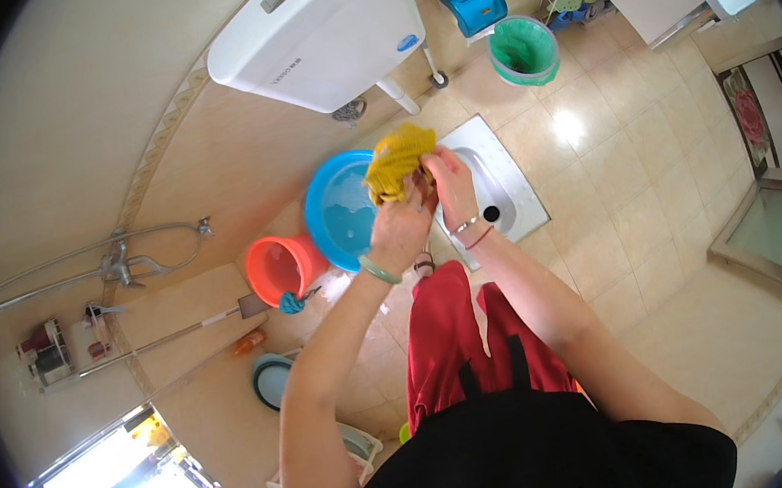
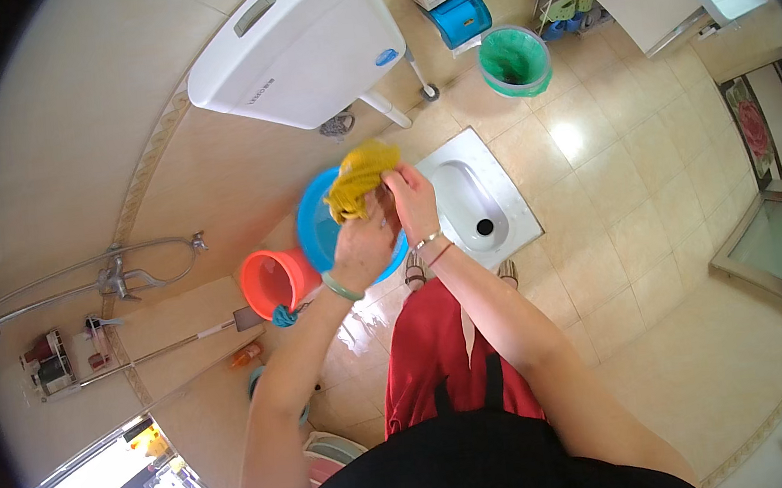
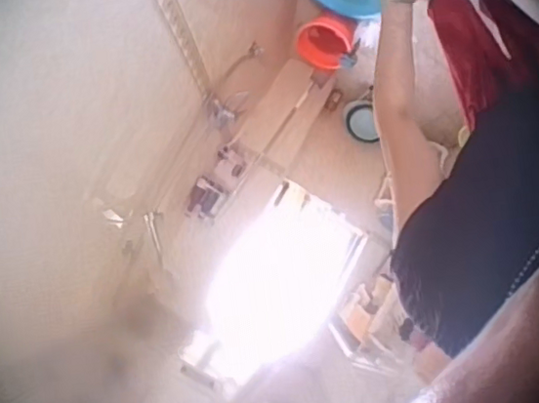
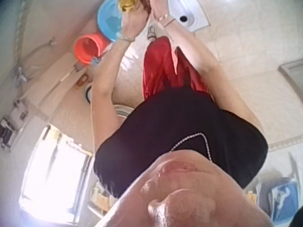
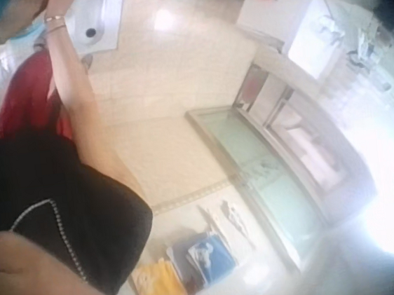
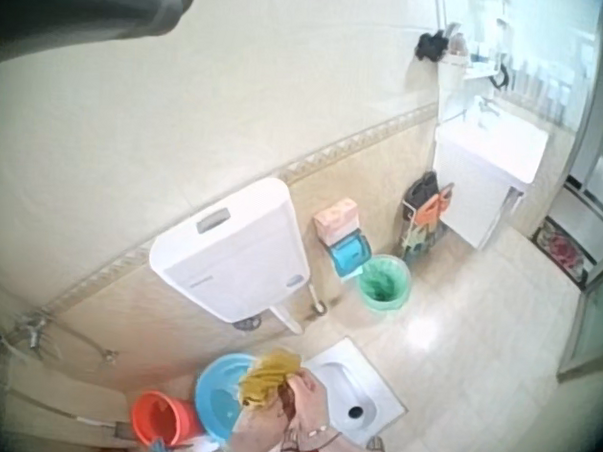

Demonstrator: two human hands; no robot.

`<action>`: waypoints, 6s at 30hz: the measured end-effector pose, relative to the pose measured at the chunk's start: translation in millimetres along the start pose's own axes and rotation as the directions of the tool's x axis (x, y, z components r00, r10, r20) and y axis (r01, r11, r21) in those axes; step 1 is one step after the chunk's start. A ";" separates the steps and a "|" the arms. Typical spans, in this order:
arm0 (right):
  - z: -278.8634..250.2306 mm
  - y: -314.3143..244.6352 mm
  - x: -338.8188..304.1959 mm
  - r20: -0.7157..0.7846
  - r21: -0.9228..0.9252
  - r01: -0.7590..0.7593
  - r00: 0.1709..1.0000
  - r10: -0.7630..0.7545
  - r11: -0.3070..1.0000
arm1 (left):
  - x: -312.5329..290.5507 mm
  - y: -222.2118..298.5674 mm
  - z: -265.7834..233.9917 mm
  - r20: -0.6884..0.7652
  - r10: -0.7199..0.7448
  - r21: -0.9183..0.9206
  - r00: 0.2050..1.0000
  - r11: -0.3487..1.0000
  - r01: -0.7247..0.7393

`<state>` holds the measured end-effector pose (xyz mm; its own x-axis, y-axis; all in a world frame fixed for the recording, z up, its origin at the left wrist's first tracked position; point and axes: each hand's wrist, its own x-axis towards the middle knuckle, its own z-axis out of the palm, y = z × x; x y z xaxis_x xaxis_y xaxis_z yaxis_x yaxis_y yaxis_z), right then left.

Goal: The person wipes the top of a white wall-mounted appliance with a yellow cloth, then rinses the cloth in a blue basin of soapy water and wrings it out. The person repeats the wiping action on the same appliance surface.

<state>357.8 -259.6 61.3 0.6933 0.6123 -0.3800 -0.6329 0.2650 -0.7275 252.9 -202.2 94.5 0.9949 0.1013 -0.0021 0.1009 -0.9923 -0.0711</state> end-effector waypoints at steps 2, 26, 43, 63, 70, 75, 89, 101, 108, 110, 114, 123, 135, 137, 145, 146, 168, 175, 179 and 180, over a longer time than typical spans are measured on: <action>14.8 -9.6 21.8 -0.025 -0.020 0.097 0.995 -0.097 0.995 | 13.9 -23.3 -7.9 0.059 0.039 0.212 0.998 0.976 -0.050; 103.4 74.3 267.0 -0.414 0.086 0.473 0.817 -0.400 0.877 | 142.6 -233.7 86.8 0.042 0.345 0.509 0.938 0.800 -0.317; -31.6 260.1 42.0 -0.168 -0.056 -0.360 0.923 0.347 0.931 | -166.9 -130.2 243.6 0.902 -0.332 -0.430 0.277 -0.626 0.651; -168.6 616.2 90.6 -0.134 -0.972 -0.149 0.986 0.094 0.181 | -334.1 -198.1 579.6 0.630 -0.684 -0.545 0.367 -0.054 0.836; -146.1 699.8 122.8 -0.026 -0.972 0.032 0.971 0.240 -0.235 | -316.4 -217.6 646.7 0.555 -0.607 -0.193 0.569 0.571 0.798; -177.0 765.5 150.6 -0.090 -0.927 0.082 0.900 0.427 -0.367 | -335.6 -232.1 739.6 0.659 -0.487 -0.535 0.573 0.232 0.812; -22.7 625.9 37.0 0.399 -0.879 0.362 0.915 0.062 0.312 | -278.9 -211.4 625.1 0.790 -0.010 -0.082 0.613 -0.992 0.090; -18.1 646.2 78.9 0.223 -0.884 0.322 0.928 -0.298 0.339 | -288.1 -166.2 644.3 0.826 -0.448 -0.504 0.343 -0.859 0.090; -137.5 709.2 139.6 -0.102 -0.994 -0.090 0.973 0.205 -0.069 | -276.2 -180.3 625.8 0.956 -0.293 -0.274 -0.031 -0.923 0.269; -192.4 740.3 150.5 0.005 -0.973 0.012 1.000 0.030 -0.232 | -287.0 -186.1 639.6 0.928 -0.297 -0.349 0.224 -0.904 0.247; -172.0 734.4 152.7 -0.098 -0.958 -0.038 0.975 0.197 -0.284 | -308.4 -211.6 665.8 0.924 -0.182 -0.290 0.338 -0.907 0.306; -102.5 718.1 114.7 0.124 -0.899 0.075 0.988 0.088 0.431 | -295.9 -199.8 705.2 0.855 -0.001 -0.145 0.519 -0.961 0.237; 0.8 634.8 63.0 0.398 -0.885 0.431 0.896 -0.196 0.177 | -298.2 -190.8 633.1 0.681 0.056 0.201 0.730 -0.973 -0.113; -2.0 641.6 69.6 0.363 -0.900 0.408 0.896 -0.257 0.152 | -297.3 -184.4 629.8 0.755 -0.012 0.085 0.655 -0.989 -0.117; -116.0 689.9 127.4 0.053 -0.996 0.052 0.999 0.006 0.069 | -253.5 -179.3 586.1 0.932 -0.361 -0.351 0.036 -0.873 0.338; -127.3 696.2 128.9 -0.040 -0.995 -0.043 0.999 0.037 0.086 | -261.0 -177.8 602.1 0.907 -0.414 -0.413 0.073 -0.847 0.335; -60.6 580.4 40.4 0.472 -0.764 0.370 0.879 0.068 0.528 | -289.9 -195.0 615.7 0.827 0.194 0.036 0.528 -0.955 0.293; -63.9 544.8 70.5 -0.105 -0.356 -0.201 0.979 0.175 0.912 | -264.8 -182.7 502.5 0.852 0.140 0.080 0.505 -0.987 0.138; -56.5 542.6 70.3 -0.009 0.224 -0.543 0.829 0.559 0.809 | -254.0 -186.6 456.5 0.745 0.189 0.079 0.640 -0.977 0.197; -49.0 539.5 70.0 0.066 0.419 -0.568 0.797 0.600 0.709 | -253.0 -188.0 451.4 0.772 0.186 0.053 0.608 -0.972 0.231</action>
<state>81.8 -110.3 -385.7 0.1506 0.6962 -0.7019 -0.9865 0.1526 -0.0603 -21.9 -9.5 -341.9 0.6164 -0.0689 -0.7844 0.1313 0.9912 0.0161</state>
